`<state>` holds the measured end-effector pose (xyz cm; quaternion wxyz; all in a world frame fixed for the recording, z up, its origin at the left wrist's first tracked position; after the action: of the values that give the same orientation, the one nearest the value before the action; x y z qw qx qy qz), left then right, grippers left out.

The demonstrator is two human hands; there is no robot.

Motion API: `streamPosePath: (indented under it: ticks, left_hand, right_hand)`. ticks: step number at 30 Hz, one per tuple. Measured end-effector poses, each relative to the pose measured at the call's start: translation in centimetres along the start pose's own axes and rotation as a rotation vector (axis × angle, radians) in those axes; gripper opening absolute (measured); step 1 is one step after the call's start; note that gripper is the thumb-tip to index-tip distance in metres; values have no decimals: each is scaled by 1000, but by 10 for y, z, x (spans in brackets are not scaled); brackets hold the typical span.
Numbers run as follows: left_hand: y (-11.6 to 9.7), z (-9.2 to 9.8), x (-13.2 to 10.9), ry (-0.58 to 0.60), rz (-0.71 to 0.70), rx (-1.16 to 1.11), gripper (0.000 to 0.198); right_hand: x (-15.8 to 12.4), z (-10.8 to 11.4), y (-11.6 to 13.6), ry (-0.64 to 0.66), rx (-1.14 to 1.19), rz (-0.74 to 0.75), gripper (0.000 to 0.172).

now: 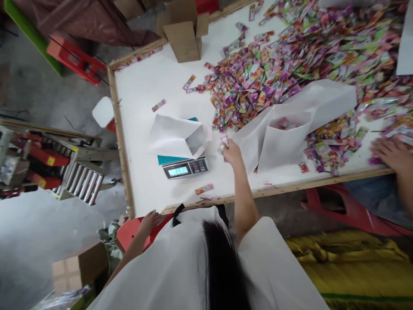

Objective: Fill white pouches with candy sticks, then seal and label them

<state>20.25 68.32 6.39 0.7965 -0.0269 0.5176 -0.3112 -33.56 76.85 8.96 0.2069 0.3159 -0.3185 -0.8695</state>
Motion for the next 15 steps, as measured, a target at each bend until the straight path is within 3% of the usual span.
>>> streamPosePath:
  ticks: [3, 7, 10, 15]
  left_hand:
    - [0, -21, -1, 38, 26, -37, 12]
    - [2, -45, -3, 114, 47, -46, 14]
    - [5, -56, -2, 149, 49, -35, 14]
    - [10, -62, 0, 178, 27, -21, 13]
  right_hand:
    - [-34, 12, -43, 137, -89, -122, 12]
    - [-72, -10, -77, 280, -75, -240, 23]
    - [-91, -36, -83, 344, -49, -268, 19]
    - [-105, -67, -73, 412, -18, -257, 10]
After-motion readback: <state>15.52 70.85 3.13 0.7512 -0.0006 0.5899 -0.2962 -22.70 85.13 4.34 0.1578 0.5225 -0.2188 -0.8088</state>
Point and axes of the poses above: each hand's wrist, its own x-axis towards the middle knuckle, its own z-axis out of the back of the hand, y = z × x, the point moved 3 cm from there along x, towards the middle knuckle, and after that the axes turned 2 degrees about -x, right-handed, at the moved point
